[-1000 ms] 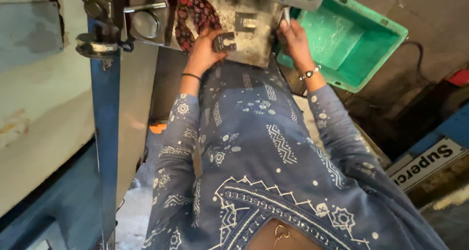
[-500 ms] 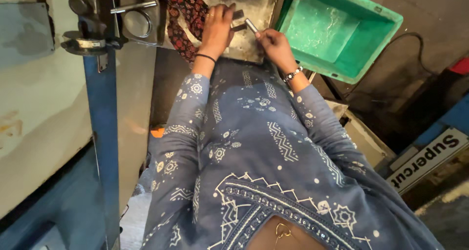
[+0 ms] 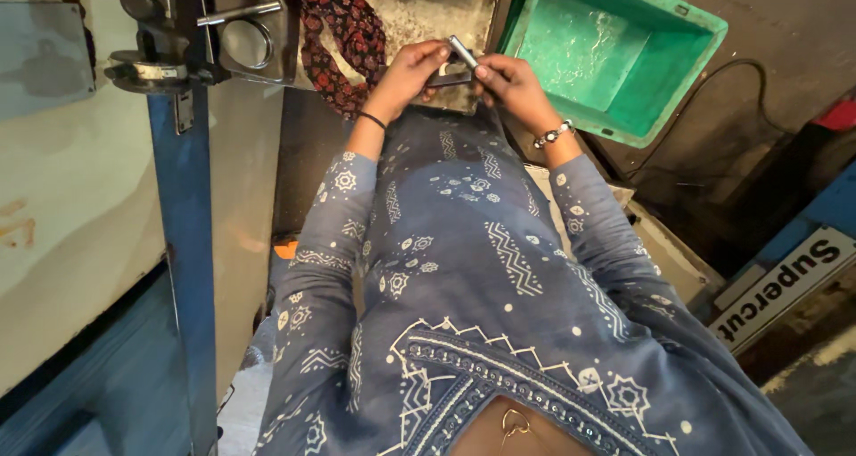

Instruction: The person opens the door of a metal processing machine, inserts a metal rod into the machine, and closes the door. The person repeats this process several times, handling the metal rods one at a time and placing them into a green bin after processing.

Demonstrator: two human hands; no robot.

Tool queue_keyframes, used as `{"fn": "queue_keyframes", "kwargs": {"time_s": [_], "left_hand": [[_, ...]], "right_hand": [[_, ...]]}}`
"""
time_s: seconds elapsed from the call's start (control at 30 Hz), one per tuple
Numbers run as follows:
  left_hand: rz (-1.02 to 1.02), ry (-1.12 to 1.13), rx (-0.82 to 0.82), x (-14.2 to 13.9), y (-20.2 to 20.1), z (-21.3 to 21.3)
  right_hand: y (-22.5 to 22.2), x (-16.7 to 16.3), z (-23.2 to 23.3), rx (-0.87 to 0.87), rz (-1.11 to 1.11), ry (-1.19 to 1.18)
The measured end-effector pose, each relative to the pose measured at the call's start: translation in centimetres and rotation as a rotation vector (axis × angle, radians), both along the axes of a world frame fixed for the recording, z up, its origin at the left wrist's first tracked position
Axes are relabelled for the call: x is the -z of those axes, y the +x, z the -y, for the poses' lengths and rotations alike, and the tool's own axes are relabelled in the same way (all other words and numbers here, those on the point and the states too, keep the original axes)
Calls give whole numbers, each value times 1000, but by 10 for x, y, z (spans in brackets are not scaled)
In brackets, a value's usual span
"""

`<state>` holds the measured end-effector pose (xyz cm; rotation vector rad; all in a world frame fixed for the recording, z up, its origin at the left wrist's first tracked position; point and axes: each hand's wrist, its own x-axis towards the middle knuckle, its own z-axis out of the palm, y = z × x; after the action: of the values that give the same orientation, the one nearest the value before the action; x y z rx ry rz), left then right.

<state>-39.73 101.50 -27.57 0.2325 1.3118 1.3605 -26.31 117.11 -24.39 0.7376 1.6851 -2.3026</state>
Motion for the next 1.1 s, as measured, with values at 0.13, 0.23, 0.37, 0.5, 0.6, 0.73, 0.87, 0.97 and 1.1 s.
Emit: {"fn": "queue_keyframes", "kwargs": {"time_s": [0.13,0.23,0.37,0.5,0.6,0.73,0.87,0.97,1.1], "left_hand": [[267,53,-134,3,7,-4],[425,75,-169,5,13,-5],[543,195,-196,6,19,-5],[569,185,-174,9,23,-2],[637,136,-179,10,29,-3],[634,188,-158,9,32,-6],[541,216,-138,0,28,-7],[473,198,-108,-7,26,-12],[446,-58,-111,-6,26,-28]], "right_hand": [[9,-1,-5,-19,51,-290],[17,-4,-8,19,72,-577],[30,-3,-6,72,77,-564],[37,3,2,2,86,144],[41,4,7,99,170,-81],[42,3,8,136,203,-262],[40,2,5,70,125,-150],[39,-3,9,134,88,-166],[38,-12,19,430,96,-168]]}}
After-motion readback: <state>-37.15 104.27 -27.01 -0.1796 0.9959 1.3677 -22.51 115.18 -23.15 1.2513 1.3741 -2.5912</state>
